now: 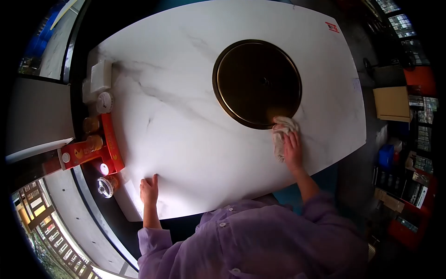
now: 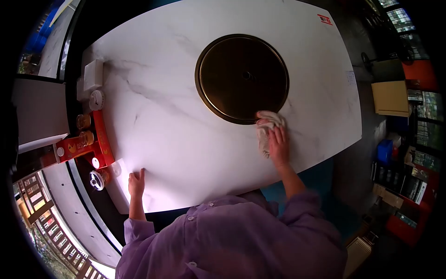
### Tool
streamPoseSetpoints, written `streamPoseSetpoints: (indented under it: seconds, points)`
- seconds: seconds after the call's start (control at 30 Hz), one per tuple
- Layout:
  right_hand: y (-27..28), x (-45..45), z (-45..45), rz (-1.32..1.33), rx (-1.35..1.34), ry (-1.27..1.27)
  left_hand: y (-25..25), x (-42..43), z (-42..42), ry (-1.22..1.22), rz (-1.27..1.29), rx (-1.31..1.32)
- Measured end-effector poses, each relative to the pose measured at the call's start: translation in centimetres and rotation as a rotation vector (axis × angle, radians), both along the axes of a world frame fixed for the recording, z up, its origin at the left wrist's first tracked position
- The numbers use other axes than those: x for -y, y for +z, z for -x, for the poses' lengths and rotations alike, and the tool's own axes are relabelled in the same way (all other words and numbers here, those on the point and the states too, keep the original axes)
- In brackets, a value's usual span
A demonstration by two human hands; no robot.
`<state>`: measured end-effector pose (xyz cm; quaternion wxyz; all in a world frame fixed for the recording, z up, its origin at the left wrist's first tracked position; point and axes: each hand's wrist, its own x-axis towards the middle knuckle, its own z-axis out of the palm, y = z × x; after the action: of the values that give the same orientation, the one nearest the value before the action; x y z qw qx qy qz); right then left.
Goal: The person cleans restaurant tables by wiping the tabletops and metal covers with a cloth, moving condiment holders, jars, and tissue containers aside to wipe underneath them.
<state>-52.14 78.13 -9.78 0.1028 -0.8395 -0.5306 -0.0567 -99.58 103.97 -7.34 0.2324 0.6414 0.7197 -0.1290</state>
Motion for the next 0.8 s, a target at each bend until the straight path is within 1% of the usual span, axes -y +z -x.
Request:
streamPoseSetpoints:
  seconds: [0.07, 0.13, 0.17, 0.23, 0.27, 0.3, 0.37, 0.4, 0.47, 0.53, 0.6, 0.67, 0.7, 0.77, 0.8]
  points:
    - [-1.7, 2.7, -6.3, -0.084, 0.047, -0.493, -0.4, -0.1, 0.1, -0.009, 0.013, -0.017]
    - [-2.5, 2.8, -10.9, -0.155, -0.057, -0.803, -0.8, -0.1, 0.6, -0.022, -0.002, -0.025]
    - [-2.9, 1.4, -11.0, -0.156, -0.066, -0.798, -0.4, -0.2, 0.4, -0.015, 0.03, -0.016]
    - [-2.1, -2.6, -8.8, -0.525, -0.134, -0.527, 0.1, -0.1, 0.5, -0.011, 0.023, -0.019]
    - [-0.3, -5.3, -5.9, -0.506, -0.241, -0.362, 0.0, -0.2, 0.0, -0.01, 0.019, -0.01]
    - [0.2, -7.7, -2.6, -0.484, -0.277, -0.211, 0.2, -0.1, -0.2, -0.013, 0.016, -0.003]
    - [2.2, -11.3, 3.8, -0.334, -0.249, 0.139, 0.5, 0.2, -0.4, 0.016, 0.0, -0.004]
    - [2.0, -11.4, 3.9, -0.337, -0.238, 0.131, 0.2, 0.4, -0.3, 0.006, -0.003, 0.006]
    - [0.8, -12.3, 3.3, -0.2, -0.12, 0.275, -0.6, 0.6, 0.4, -0.004, -0.078, 0.028]
    - [0.2, -11.7, -1.6, -0.237, -0.021, 0.067, -0.6, 0.8, 0.7, 0.005, -0.091, 0.025]
    - [-0.7, -10.2, -7.3, -0.182, 0.118, -0.146, -0.5, 1.1, 0.3, 0.043, -0.086, 0.046]
    - [-1.8, -10.2, -11.9, -0.138, 0.015, -0.318, -0.1, 1.7, -1.1, 0.056, -0.104, 0.019]
    - [-1.6, -10.6, -12.4, -0.141, 0.017, -0.307, 0.2, 2.4, -2.2, 0.002, -0.126, 0.044]
    - [-1.1, -11.7, -12.7, -0.034, 0.057, -0.373, 1.3, 4.1, -6.7, -0.136, -0.203, 0.114]
    - [-0.8, -12.3, -12.8, -0.047, 0.058, -0.362, 1.2, 5.1, -10.0, -0.241, -0.251, 0.26]
